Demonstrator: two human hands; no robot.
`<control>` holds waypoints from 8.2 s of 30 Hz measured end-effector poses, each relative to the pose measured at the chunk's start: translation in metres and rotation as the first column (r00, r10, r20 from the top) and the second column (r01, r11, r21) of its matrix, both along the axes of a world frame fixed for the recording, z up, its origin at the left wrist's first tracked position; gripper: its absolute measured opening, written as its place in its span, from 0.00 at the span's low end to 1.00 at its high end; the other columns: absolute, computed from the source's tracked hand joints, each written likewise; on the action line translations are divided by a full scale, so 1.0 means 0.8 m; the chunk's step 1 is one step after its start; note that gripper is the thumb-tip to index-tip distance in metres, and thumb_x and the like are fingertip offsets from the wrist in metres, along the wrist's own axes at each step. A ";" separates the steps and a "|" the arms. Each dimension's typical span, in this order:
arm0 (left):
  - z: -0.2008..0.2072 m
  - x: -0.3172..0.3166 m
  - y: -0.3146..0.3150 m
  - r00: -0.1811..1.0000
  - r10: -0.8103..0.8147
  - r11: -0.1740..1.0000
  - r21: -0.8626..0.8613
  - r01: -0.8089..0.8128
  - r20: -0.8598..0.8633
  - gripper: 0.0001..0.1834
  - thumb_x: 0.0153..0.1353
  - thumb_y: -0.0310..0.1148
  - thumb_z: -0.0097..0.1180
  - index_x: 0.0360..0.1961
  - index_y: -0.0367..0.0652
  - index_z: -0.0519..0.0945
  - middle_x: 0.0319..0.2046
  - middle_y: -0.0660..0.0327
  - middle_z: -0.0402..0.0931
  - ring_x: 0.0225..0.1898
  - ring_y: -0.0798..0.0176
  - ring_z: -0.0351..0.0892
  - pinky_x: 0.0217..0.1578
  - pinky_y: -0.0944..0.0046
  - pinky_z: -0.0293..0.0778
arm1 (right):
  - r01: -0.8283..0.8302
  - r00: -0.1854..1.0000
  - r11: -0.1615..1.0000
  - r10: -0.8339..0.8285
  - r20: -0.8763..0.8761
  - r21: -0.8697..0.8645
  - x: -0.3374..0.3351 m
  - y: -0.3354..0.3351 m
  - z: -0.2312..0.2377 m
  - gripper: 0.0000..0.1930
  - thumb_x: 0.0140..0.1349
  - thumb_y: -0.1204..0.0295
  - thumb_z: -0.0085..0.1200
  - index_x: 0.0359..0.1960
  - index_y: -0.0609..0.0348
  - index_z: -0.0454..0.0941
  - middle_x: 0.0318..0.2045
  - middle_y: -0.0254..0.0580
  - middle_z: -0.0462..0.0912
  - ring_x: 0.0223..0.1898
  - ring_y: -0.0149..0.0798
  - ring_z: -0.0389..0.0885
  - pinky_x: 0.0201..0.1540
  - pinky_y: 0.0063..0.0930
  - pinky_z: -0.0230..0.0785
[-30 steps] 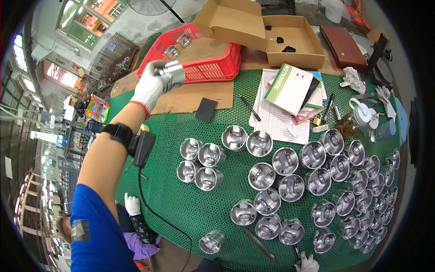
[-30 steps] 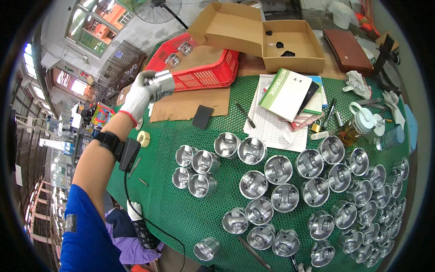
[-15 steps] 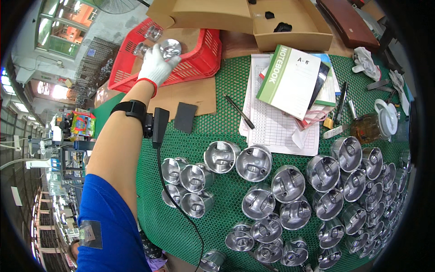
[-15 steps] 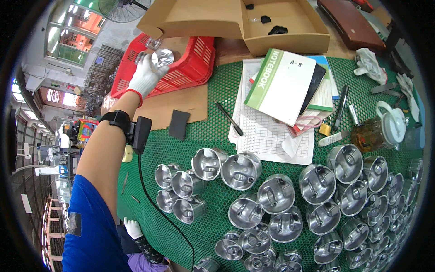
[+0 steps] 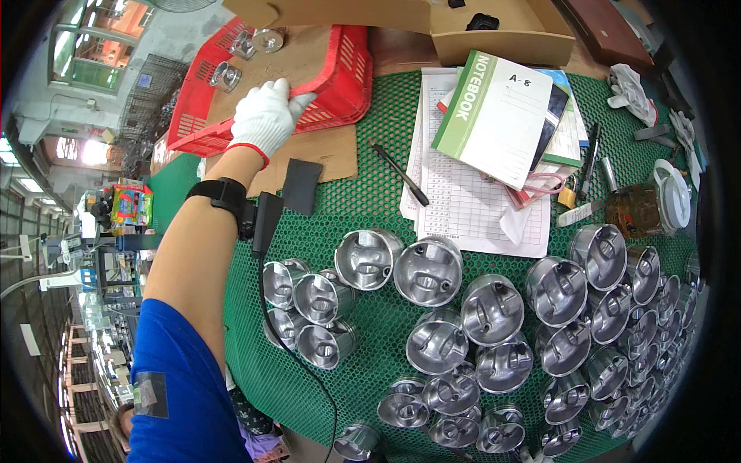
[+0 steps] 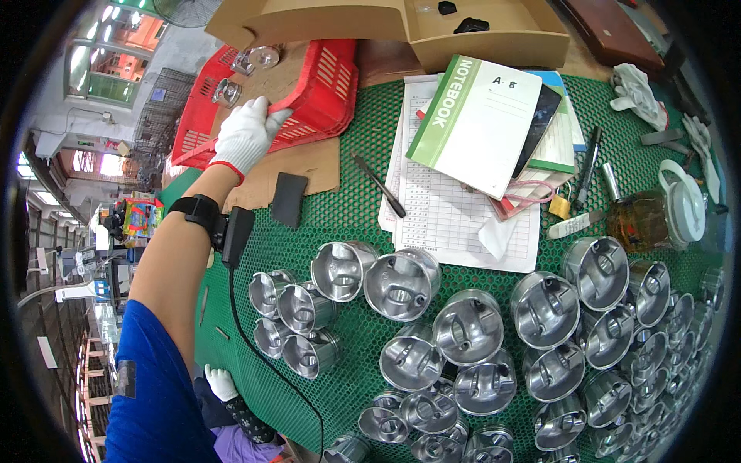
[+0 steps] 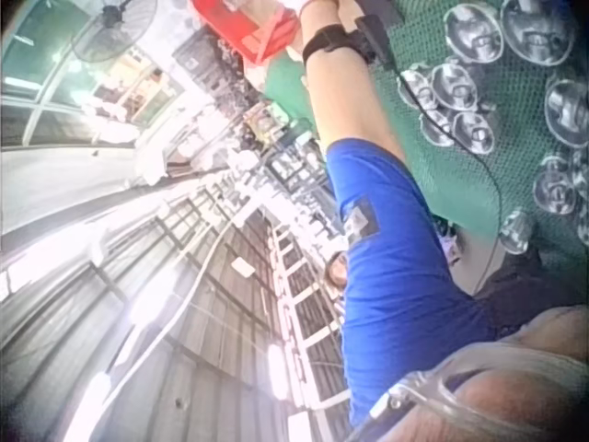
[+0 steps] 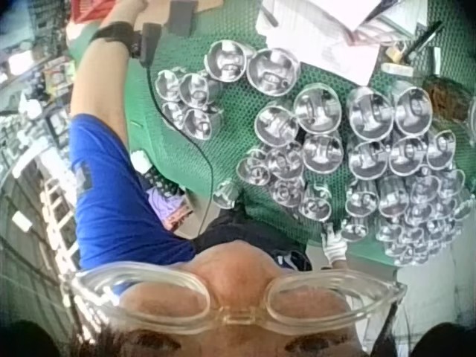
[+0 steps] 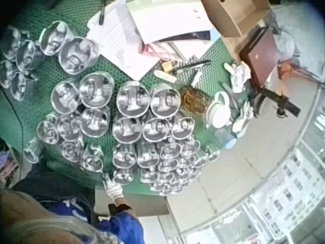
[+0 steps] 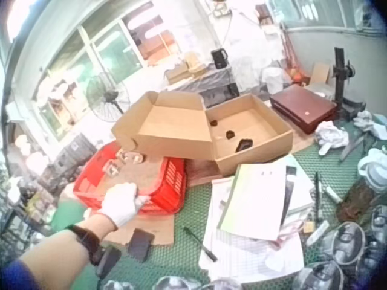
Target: Manually file the edges of metal pistons and mark inspected parts with a pen.
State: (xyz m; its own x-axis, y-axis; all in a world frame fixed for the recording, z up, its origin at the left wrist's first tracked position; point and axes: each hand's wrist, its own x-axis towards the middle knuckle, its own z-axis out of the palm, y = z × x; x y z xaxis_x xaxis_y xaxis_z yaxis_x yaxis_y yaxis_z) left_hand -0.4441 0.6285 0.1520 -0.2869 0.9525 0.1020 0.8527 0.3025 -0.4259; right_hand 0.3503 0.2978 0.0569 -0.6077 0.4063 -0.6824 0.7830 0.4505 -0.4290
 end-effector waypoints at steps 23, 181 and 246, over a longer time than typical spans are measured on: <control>0.142 0.279 -0.527 0.602 0.295 0.898 -0.431 0.092 0.742 0.34 0.50 0.36 0.69 0.58 0.41 0.70 0.56 0.47 0.70 0.57 0.44 0.71 0.57 0.51 0.69 | -0.008 0.995 0.977 0.029 -0.094 0.211 0.007 -0.010 -0.017 0.41 0.48 0.64 0.66 0.66 0.51 0.61 0.43 0.56 0.73 0.31 0.56 0.78 0.31 0.50 0.73; -0.157 0.562 -0.755 -0.374 -0.299 0.945 0.218 -0.245 0.878 0.53 0.44 0.36 0.71 0.68 0.35 0.53 0.60 0.49 0.63 0.63 0.52 0.66 0.63 0.55 0.63 | -0.340 0.742 0.719 0.601 -0.297 0.606 -0.139 -0.224 -0.033 0.09 0.57 0.62 0.59 0.26 0.50 0.76 0.19 0.37 0.74 0.22 0.40 0.80 0.22 0.34 0.71; -0.111 0.344 -0.695 0.747 -0.313 0.950 0.206 0.236 0.587 0.16 0.54 0.38 0.64 0.44 0.51 0.79 0.48 0.50 0.74 0.37 0.46 0.80 0.37 0.54 0.77 | 0.322 0.869 0.539 0.159 -0.469 0.779 -0.078 -0.166 -0.076 0.16 0.48 0.76 0.61 0.42 0.55 0.80 0.29 0.46 0.79 0.27 0.49 0.78 0.30 0.38 0.71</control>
State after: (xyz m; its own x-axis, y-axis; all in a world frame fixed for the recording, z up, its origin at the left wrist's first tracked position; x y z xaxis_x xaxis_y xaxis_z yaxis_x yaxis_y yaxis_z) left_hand -0.1686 0.0723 0.0631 -0.0532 0.9928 0.1078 0.9729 0.0272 0.2296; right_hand 0.2878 0.1652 -0.0038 -0.6539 0.6870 0.3171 0.6638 0.7220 -0.1953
